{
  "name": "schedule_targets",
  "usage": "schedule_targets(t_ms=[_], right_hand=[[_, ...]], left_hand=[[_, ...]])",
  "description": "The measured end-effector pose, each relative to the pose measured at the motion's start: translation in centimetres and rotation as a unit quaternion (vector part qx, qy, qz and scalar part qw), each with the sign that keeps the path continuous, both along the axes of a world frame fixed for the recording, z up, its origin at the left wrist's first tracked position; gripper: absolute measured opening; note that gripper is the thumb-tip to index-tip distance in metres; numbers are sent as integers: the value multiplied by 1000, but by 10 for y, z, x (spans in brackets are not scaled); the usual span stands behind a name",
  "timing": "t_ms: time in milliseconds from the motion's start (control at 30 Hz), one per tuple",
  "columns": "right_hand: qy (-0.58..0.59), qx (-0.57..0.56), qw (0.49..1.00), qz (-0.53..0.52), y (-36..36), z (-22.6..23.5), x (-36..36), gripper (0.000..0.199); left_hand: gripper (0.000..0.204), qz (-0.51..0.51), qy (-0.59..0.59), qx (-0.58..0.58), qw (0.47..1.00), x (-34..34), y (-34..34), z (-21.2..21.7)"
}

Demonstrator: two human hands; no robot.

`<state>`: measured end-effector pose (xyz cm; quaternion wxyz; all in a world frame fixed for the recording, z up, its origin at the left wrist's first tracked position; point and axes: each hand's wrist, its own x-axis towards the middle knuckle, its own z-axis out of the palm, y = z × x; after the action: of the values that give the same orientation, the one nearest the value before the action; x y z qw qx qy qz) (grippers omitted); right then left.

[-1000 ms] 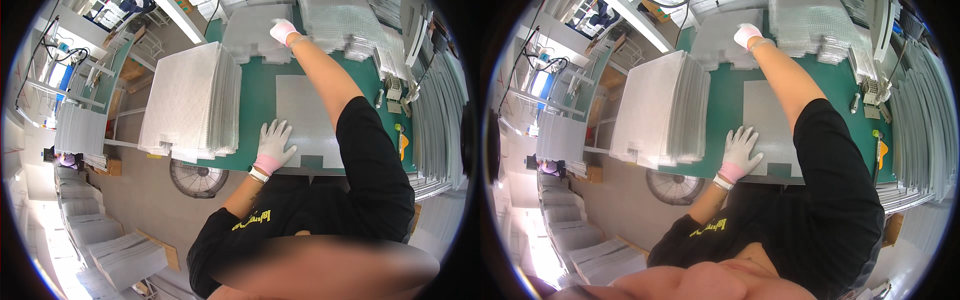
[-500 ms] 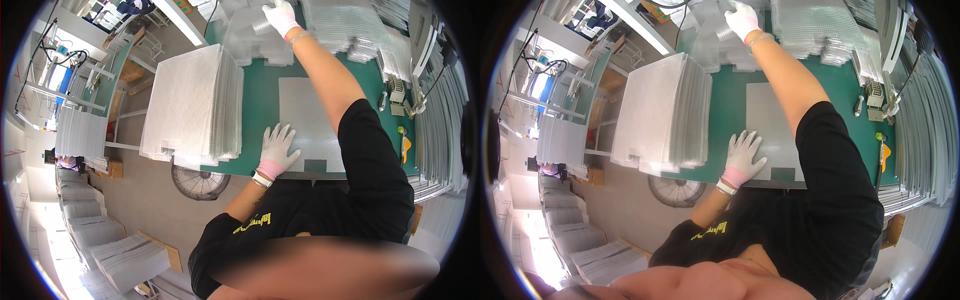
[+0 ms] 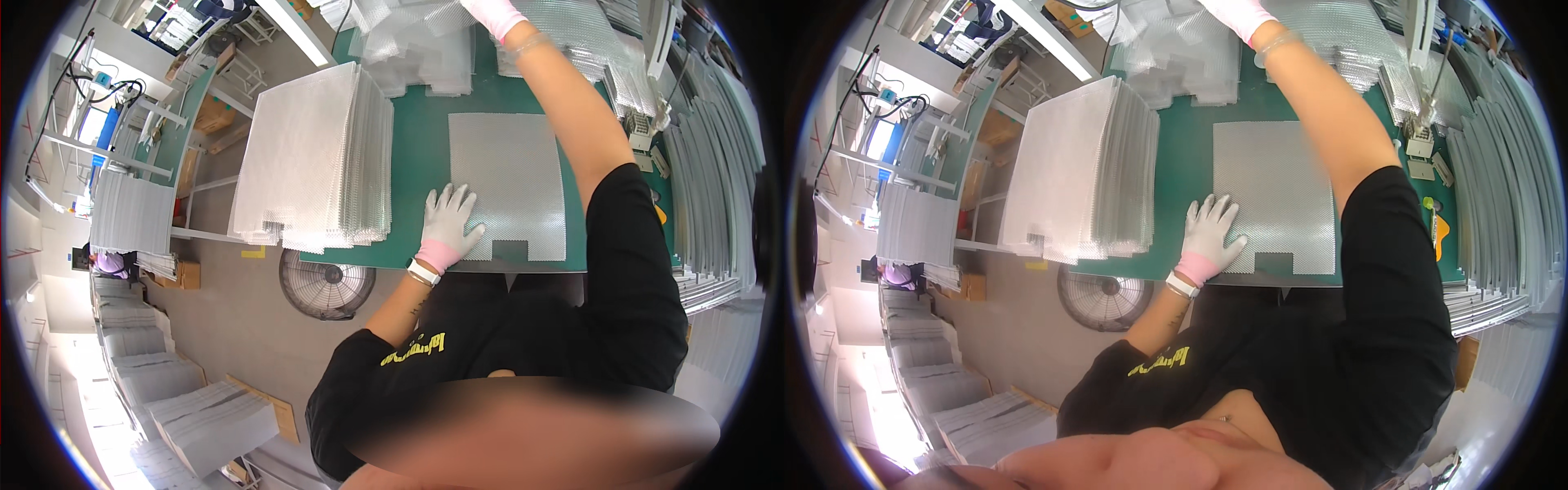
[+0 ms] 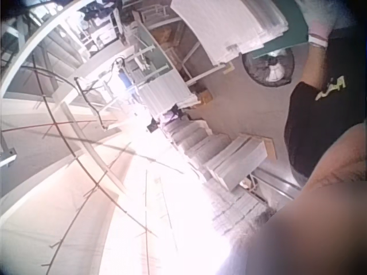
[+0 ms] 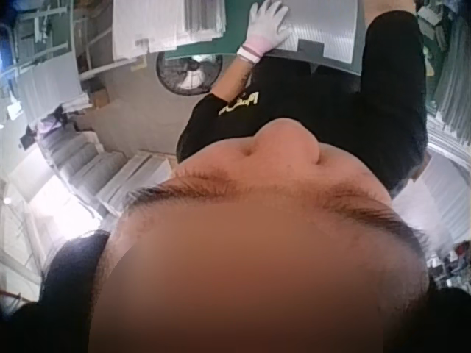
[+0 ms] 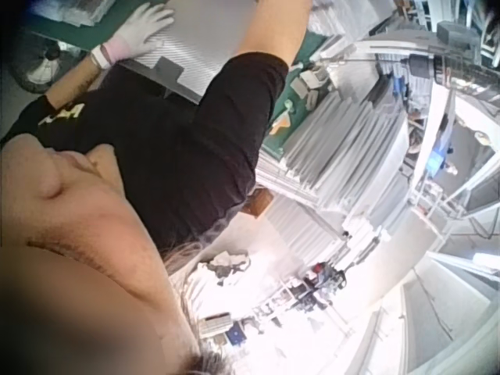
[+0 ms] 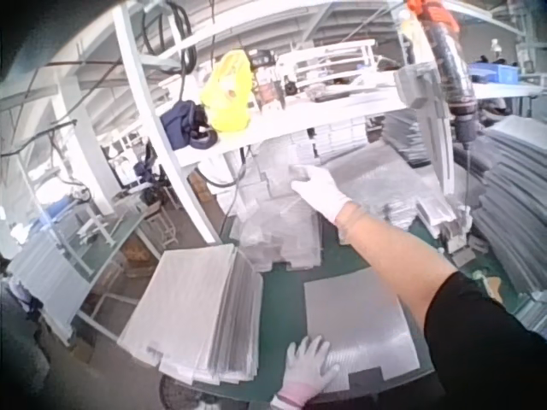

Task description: Assembling metal mesh filters by attaching a metal frame and mounting bracket using an electric drill and a hammer.

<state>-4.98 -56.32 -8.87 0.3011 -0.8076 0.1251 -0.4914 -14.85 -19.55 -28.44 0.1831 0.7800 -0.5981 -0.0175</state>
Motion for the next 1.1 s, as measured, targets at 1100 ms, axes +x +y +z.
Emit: schedule_targets(t_ms=[1100], right_hand=[[-254,426,825,271,-48,-26,-62,41]], left_hand=[[64,-12,-6,6,1000,1,1,-3]])
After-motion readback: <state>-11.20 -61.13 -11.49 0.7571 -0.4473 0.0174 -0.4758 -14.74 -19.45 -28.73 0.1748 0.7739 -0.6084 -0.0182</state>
